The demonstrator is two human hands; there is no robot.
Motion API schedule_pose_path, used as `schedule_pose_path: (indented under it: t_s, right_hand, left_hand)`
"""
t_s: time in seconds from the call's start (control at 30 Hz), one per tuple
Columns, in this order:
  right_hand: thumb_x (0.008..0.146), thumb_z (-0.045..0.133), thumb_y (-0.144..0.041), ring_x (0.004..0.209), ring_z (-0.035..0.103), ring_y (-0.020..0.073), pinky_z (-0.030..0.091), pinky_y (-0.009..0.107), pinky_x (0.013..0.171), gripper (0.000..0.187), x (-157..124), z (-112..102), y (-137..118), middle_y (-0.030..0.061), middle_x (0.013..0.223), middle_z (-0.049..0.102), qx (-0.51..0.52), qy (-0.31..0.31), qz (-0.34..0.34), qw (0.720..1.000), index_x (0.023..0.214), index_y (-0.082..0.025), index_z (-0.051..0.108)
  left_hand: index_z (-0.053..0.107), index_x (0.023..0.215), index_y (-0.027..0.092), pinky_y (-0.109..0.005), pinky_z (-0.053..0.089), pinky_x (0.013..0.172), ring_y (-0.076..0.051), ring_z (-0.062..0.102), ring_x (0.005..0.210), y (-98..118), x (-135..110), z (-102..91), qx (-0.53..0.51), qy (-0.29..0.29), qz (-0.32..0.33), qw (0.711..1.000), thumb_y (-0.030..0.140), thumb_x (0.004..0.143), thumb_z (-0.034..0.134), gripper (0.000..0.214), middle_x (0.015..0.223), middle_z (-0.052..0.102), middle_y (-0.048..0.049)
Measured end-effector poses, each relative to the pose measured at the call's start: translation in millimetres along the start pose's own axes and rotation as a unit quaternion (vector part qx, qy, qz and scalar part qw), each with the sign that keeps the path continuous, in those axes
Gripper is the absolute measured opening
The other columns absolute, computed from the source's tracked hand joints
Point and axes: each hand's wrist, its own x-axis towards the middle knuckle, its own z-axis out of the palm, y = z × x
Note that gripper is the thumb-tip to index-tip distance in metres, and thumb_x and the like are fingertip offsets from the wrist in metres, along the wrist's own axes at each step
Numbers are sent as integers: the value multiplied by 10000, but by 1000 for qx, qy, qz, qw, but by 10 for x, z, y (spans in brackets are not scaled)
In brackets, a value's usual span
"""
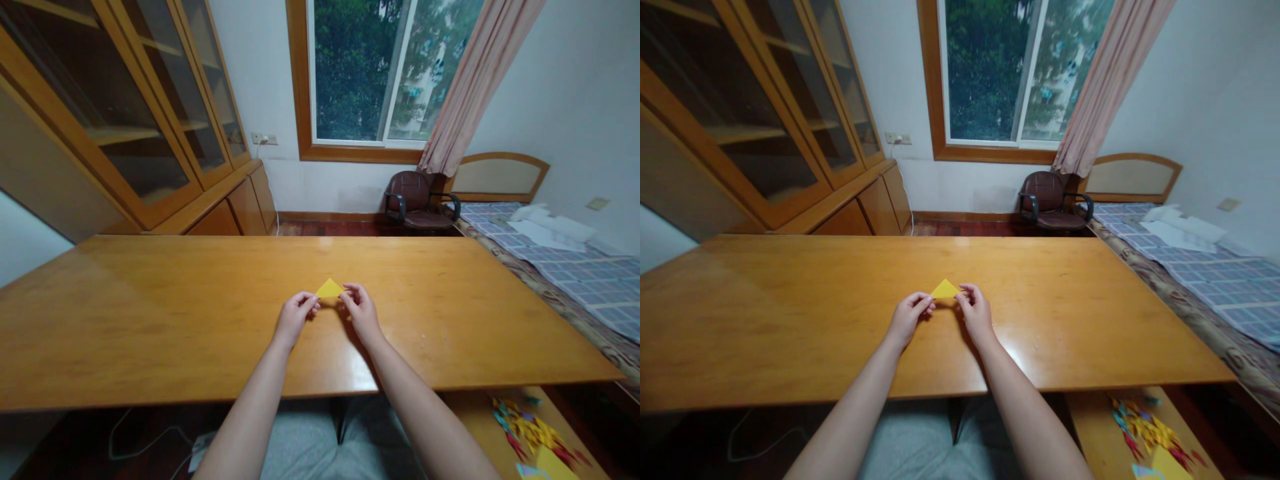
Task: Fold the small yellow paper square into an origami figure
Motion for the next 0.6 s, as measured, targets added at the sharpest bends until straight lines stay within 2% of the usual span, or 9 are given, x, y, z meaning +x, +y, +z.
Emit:
schedule_pose_path:
  t_s: [0.37,0.6]
  right_hand:
    - [786,650,-342,651,578,150,436,258,585,287,7,5,2,12,799,647,11,4,-3,1000,1024,-194,585]
    - [789,648,-352,678,590,162,443,263,591,285,-3,0,-34,23,812,649,3,7,1,1000,1019,-195,586]
  left_hand:
    - [645,781,140,-224,428,570,-121,554,602,12,-5,0,-16,-3,-19,1000,447,740,698,314,704,665,-44]
    - [646,790,142,-242,447,612,-138,580,641,45,-4,16,11,-3,1,1000,449,751,680,311,731,681,-55]
